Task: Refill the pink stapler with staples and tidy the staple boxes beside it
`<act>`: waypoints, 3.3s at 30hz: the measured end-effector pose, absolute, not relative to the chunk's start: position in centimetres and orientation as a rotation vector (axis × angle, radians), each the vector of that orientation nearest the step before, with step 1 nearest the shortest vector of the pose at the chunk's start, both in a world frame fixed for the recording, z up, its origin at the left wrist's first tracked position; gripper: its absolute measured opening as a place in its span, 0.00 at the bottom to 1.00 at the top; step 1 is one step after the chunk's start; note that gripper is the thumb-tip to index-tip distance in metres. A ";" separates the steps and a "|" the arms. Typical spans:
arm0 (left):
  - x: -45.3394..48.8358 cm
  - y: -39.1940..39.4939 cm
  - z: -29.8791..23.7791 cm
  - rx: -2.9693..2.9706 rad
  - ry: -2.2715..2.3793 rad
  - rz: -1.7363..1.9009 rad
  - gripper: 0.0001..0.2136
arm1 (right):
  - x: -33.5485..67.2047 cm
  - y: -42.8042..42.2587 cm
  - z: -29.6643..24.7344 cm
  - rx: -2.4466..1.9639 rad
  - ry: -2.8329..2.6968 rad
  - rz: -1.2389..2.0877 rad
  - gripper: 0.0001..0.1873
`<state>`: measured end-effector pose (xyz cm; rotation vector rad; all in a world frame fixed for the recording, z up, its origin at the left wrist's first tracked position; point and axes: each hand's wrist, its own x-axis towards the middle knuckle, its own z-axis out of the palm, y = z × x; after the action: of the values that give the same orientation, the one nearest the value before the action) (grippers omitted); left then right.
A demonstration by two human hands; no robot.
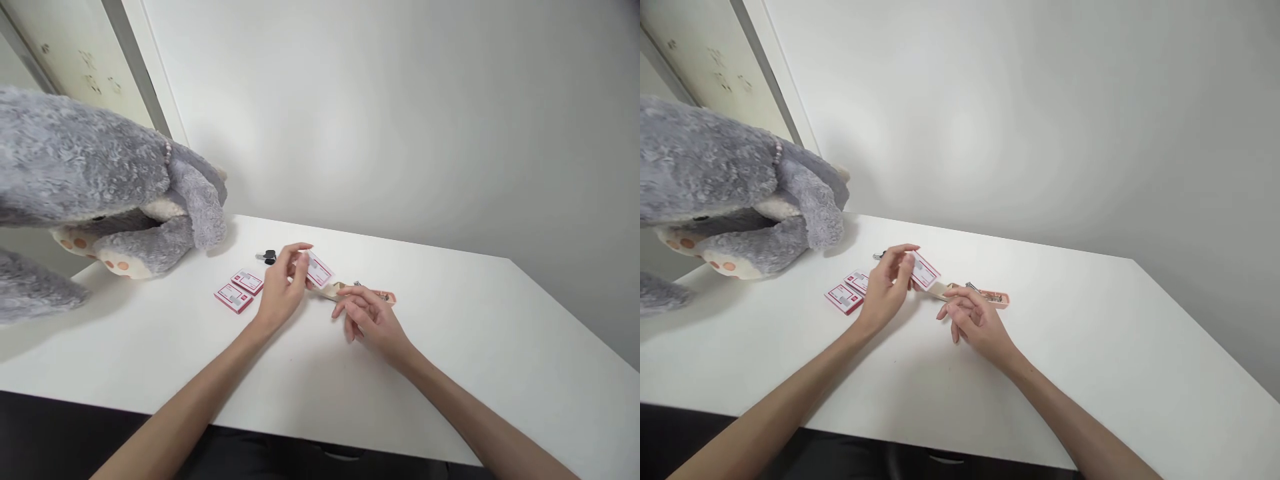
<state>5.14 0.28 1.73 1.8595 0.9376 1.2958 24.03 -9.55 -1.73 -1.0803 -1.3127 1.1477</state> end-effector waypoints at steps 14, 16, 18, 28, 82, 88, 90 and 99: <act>1.2 5.1 0.1 2.497 1.909 1.068 0.19 | 24.2 -10.0 -2.3 -1.083 -1.437 1.124 0.12; 1.0 5.1 0.1 2.503 1.956 1.021 0.19 | 24.2 -10.0 -2.2 -1.078 -1.443 1.127 0.12; 0.8 5.2 0.0 2.514 1.979 1.024 0.19 | 24.1 -10.0 -2.2 -1.073 -1.441 1.130 0.11; -2.7 3.1 0.0 2.496 1.898 1.111 0.22 | 23.8 -10.2 -1.8 -1.075 -1.488 1.128 0.12; -4.0 -0.8 -0.1 2.633 1.067 1.524 0.29 | 23.6 -10.1 -2.3 -1.088 -1.582 1.187 0.16; -0.7 -3.2 -0.4 2.920 0.487 1.339 0.37 | 23.4 -10.3 -1.9 -1.003 -1.616 1.349 0.19; 0.3 -3.9 -0.7 2.949 0.411 1.292 0.38 | 23.3 -10.3 -1.7 -0.983 -1.628 1.360 0.19; 1.2 -4.4 -1.1 2.934 0.318 1.279 0.37 | 23.1 -10.4 -1.6 -1.046 -1.659 1.349 0.11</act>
<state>1.17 -4.41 -1.12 2.9335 0.3183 1.2786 23.10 -10.44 -1.57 -1.0465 -1.6591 1.3495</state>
